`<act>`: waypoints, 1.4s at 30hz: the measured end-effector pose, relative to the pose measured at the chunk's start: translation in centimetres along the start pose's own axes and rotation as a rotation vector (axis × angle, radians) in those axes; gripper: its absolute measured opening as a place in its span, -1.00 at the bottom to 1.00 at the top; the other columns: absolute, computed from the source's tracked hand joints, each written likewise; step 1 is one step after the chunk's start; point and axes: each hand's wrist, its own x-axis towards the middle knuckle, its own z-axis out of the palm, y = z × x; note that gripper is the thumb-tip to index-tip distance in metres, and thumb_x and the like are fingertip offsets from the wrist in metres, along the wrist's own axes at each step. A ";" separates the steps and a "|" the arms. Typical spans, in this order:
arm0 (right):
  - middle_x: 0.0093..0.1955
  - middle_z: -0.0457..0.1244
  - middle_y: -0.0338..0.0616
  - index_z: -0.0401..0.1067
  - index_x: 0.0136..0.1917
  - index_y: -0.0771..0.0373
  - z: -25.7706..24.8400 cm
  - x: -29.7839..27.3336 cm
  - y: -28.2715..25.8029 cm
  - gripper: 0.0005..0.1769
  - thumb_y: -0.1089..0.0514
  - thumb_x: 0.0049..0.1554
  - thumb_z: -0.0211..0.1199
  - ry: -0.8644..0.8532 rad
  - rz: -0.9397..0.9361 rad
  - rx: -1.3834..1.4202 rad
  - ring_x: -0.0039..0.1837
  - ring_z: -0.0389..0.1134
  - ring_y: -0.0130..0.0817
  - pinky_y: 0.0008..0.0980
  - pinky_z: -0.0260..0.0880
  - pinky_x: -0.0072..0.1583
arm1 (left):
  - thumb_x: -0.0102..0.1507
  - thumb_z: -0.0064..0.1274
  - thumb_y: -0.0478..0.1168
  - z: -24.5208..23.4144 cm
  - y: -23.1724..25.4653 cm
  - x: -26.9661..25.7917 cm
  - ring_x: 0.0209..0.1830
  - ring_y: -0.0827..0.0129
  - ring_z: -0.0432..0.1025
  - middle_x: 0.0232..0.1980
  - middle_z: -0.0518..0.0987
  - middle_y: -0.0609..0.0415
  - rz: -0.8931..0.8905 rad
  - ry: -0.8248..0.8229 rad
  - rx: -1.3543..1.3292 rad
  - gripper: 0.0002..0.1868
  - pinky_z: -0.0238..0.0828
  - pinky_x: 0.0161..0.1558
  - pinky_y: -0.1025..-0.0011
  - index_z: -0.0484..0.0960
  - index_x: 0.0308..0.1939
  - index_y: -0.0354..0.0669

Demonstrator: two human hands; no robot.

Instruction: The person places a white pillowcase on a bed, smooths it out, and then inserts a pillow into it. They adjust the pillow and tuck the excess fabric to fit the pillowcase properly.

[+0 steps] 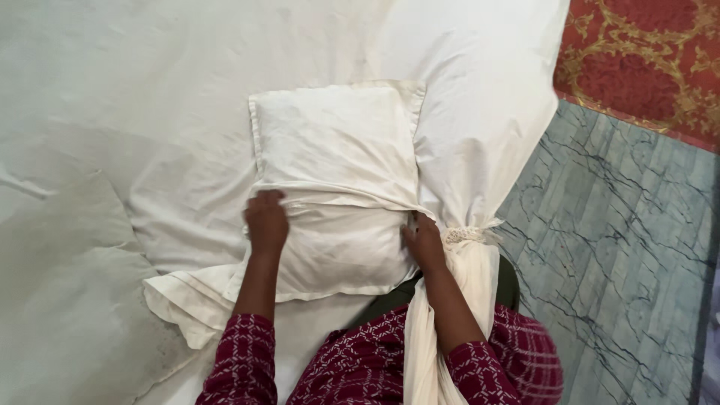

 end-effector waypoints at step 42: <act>0.06 0.26 0.02 0.36 0.12 0.36 -3.9 -1.8 -6.2 -0.84 0.31 0.27 0.20 0.326 -0.261 0.251 0.00 0.39 -0.16 -0.25 0.43 0.05 | 0.22 0.35 -0.22 -0.7 0.2 -0.6 0.04 0.02 0.33 0.05 0.34 -0.15 -0.337 0.525 -0.437 -0.63 0.38 -0.01 0.15 0.46 -0.14 -0.34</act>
